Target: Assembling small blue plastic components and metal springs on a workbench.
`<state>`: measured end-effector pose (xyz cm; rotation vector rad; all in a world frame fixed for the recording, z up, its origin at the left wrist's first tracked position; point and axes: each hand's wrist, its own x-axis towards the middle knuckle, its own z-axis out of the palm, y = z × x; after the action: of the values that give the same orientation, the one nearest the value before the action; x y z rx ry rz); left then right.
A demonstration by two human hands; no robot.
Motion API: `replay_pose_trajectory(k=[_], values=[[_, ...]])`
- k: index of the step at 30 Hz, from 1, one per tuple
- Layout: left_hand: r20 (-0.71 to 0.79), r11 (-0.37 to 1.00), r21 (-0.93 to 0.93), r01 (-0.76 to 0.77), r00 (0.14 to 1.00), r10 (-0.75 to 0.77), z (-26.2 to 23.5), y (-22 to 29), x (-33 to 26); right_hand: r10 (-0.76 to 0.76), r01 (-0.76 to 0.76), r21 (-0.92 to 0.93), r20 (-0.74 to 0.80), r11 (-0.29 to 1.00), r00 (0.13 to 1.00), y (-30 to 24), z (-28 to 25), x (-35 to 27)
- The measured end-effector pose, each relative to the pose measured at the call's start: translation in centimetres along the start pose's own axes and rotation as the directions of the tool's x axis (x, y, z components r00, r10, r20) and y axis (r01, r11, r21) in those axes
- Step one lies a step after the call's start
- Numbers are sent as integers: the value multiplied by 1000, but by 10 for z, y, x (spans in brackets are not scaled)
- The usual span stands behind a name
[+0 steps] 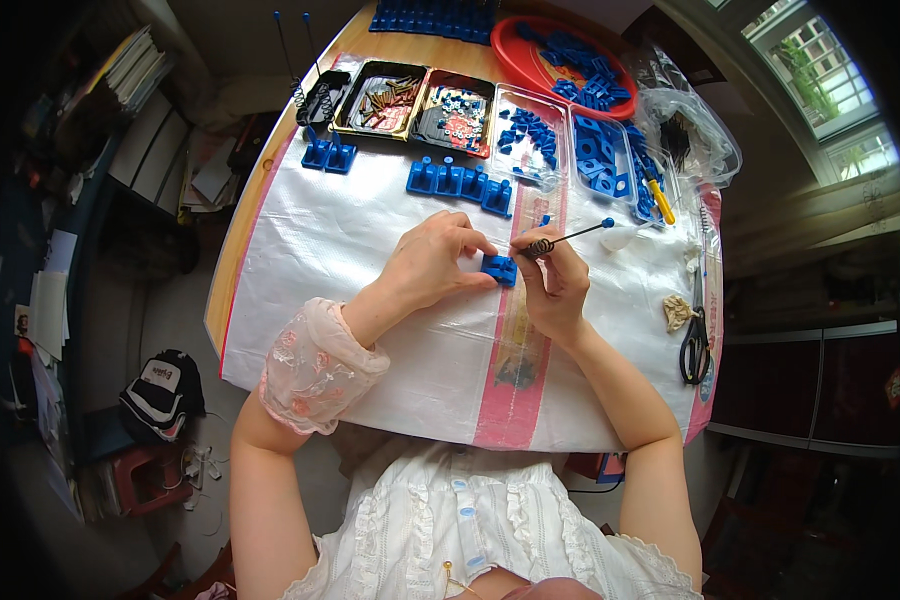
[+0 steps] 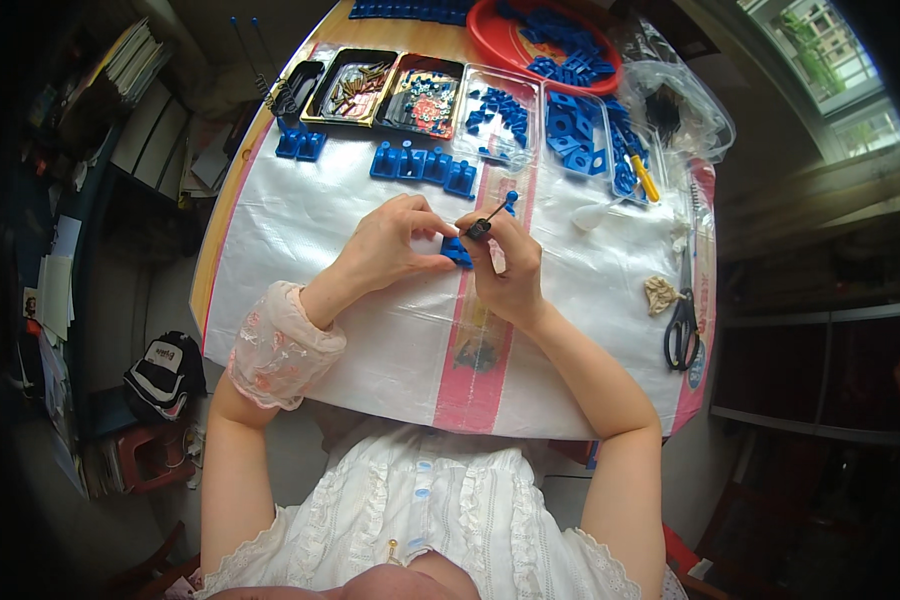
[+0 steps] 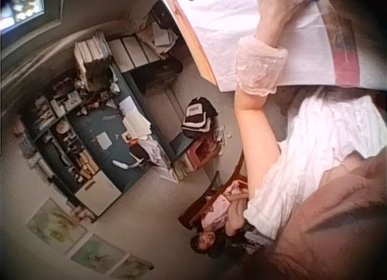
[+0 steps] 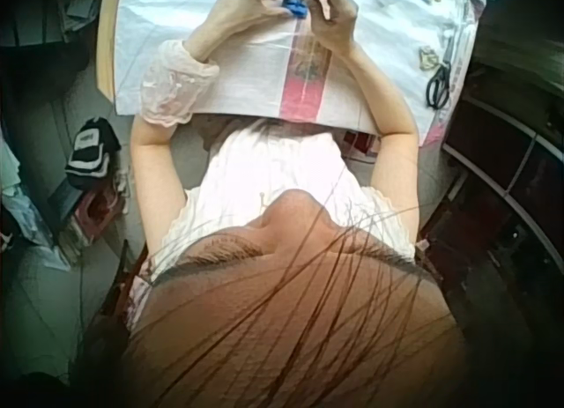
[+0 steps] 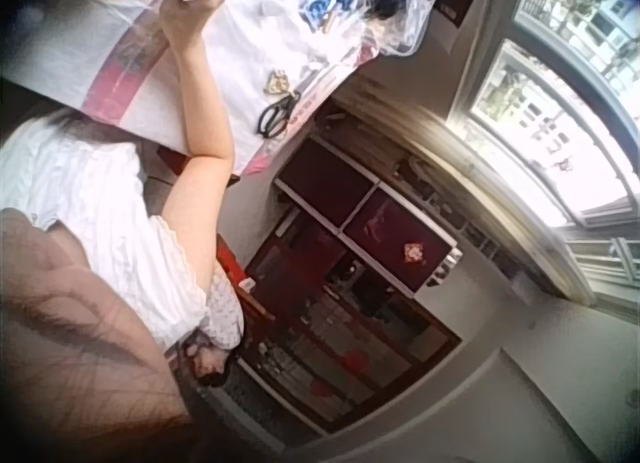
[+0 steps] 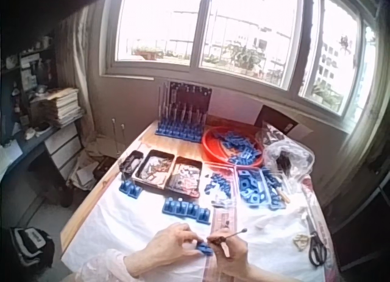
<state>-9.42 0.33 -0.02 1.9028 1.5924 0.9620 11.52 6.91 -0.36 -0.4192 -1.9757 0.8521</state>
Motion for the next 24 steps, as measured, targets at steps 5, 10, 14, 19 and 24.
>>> replay_pose_trajectory(k=[5,10,14,19,24], values=[[-12,1000,13,-17,1000,17,-1,1,0,1,-1,-10,4,1000,1000,0,0,1],[-4,1000,-2,21,1000,-21,0,3,2,17,-17,-16,5,1000,1000,-2,0,0],[5,999,-33,35,999,-35,-1,3,2,15,-15,-14,6,1000,1000,-2,0,0],[8,1000,-10,-1,1000,1,-2,1,2,9,-9,-19,8,1000,1000,-3,-1,1],[17,1000,-20,-5,1000,5,-4,1,1,-9,8,-30,-38,1000,999,-3,2,4]])
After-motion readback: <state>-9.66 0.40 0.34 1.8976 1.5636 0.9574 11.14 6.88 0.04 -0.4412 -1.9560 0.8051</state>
